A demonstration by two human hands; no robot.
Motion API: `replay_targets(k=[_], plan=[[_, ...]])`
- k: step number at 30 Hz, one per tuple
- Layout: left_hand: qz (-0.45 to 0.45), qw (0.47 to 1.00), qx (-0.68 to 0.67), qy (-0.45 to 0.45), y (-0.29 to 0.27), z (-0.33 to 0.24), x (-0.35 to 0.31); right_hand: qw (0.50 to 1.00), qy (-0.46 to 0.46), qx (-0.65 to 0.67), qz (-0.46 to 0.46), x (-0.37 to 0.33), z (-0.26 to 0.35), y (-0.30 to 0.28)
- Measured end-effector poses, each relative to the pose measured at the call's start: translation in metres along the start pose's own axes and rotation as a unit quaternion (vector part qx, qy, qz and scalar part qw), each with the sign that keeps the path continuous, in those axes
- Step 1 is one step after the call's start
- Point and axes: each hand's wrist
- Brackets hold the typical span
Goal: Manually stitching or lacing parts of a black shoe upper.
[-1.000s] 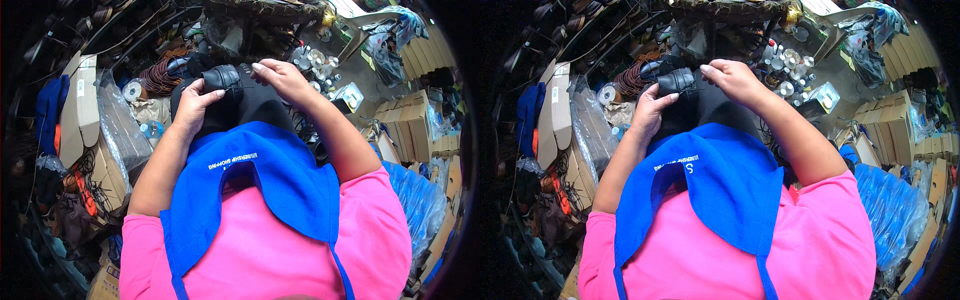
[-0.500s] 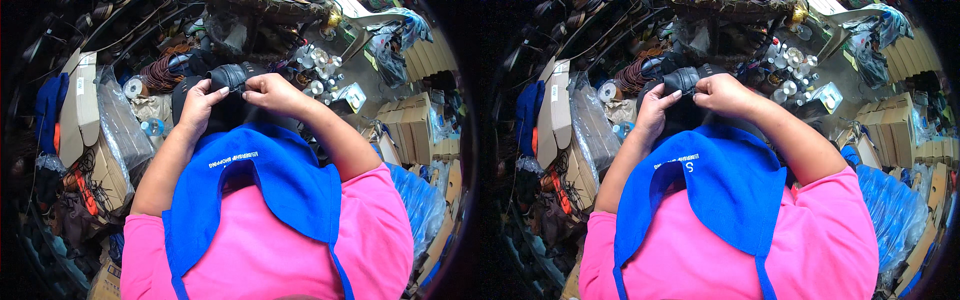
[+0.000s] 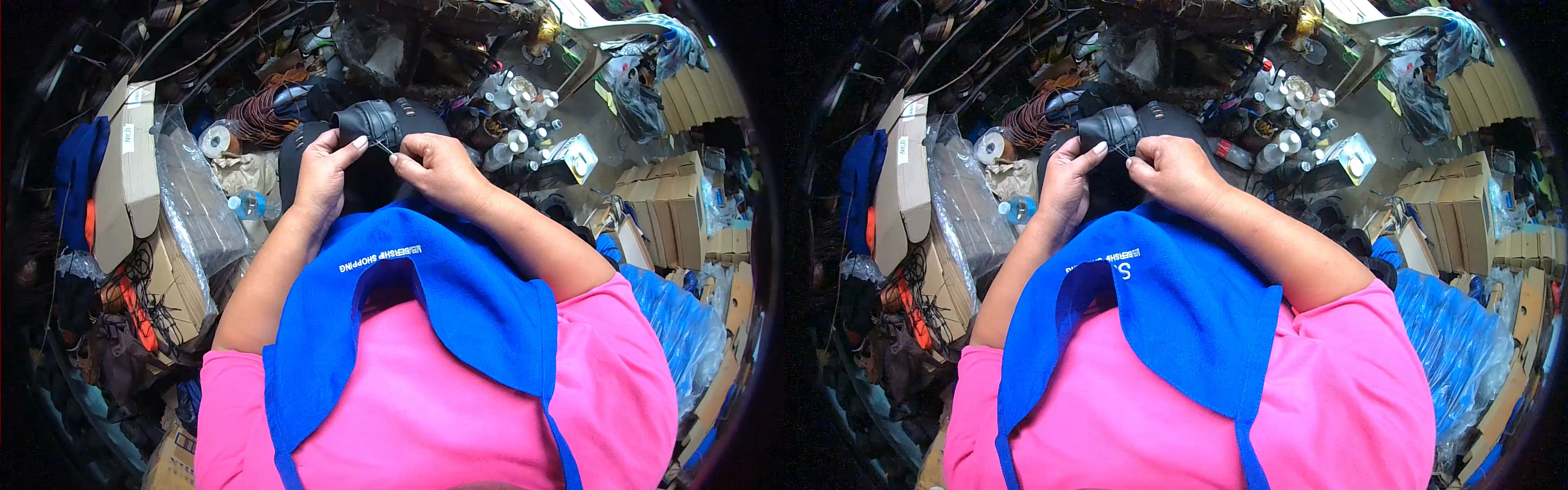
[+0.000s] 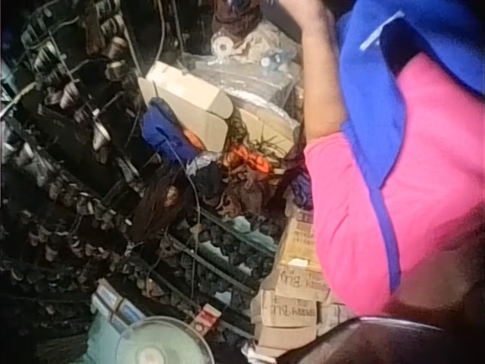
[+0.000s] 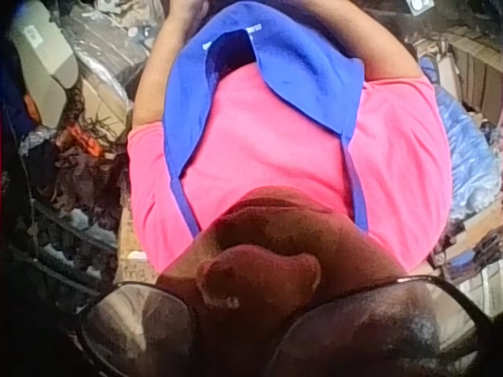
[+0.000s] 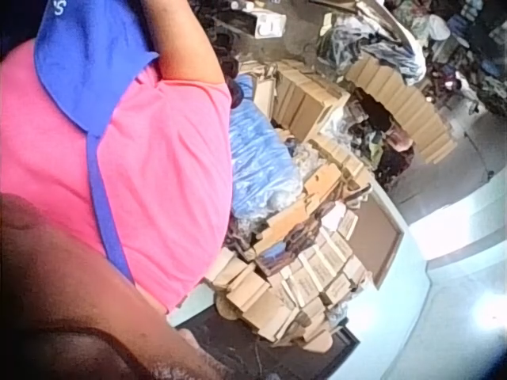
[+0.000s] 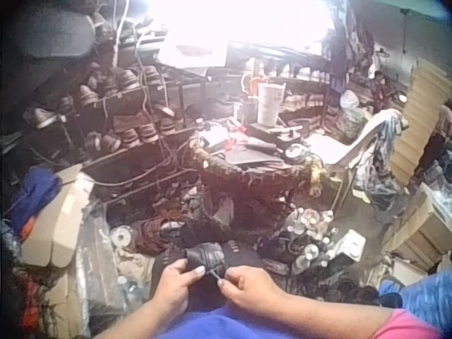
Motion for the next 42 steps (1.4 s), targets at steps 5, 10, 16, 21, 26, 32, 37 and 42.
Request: replay_targets(k=[5,10,16,21,26,32,37,42], plan=[[0.021,1.000,-0.002,-0.007,-0.006,0.002,0.001,0.997,-0.069,-0.043,-0.014,0.001,-0.008,-0.001],[0.043,0.999,0.001,0.001,-0.009,0.003,0.002,0.999,0.025,0.024,0.028,0.005,-0.001,-0.009],[0.062,0.998,-0.002,-0.006,-0.013,0.002,0.003,0.978,0.124,0.151,0.068,0.012,-0.007,-0.011],[0.089,0.996,0.001,-0.010,-0.017,0.001,0.005,0.949,0.134,0.225,0.177,0.030,-0.014,-0.029],[0.082,0.997,0.009,-0.005,-0.017,-0.001,0.004,0.985,0.078,0.061,0.144,0.030,-0.001,-0.027],[0.055,0.998,0.038,-0.020,-0.013,-0.003,0.004,0.989,-0.084,-0.114,0.036,0.013,0.003,-0.015],[0.056,0.997,0.045,0.003,-0.017,0.001,0.005,0.979,-0.138,-0.153,0.001,0.010,0.007,-0.016],[0.065,0.992,0.107,0.026,-0.018,-0.004,0.005,0.938,-0.206,-0.278,0.005,0.023,0.011,-0.023]])
Point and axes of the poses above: each hand's wrist, its own x-axis towards the middle knuckle, its own y-axis out of the palm, z = x × y, and after that the axes turned 8 degrees about x, right-handed
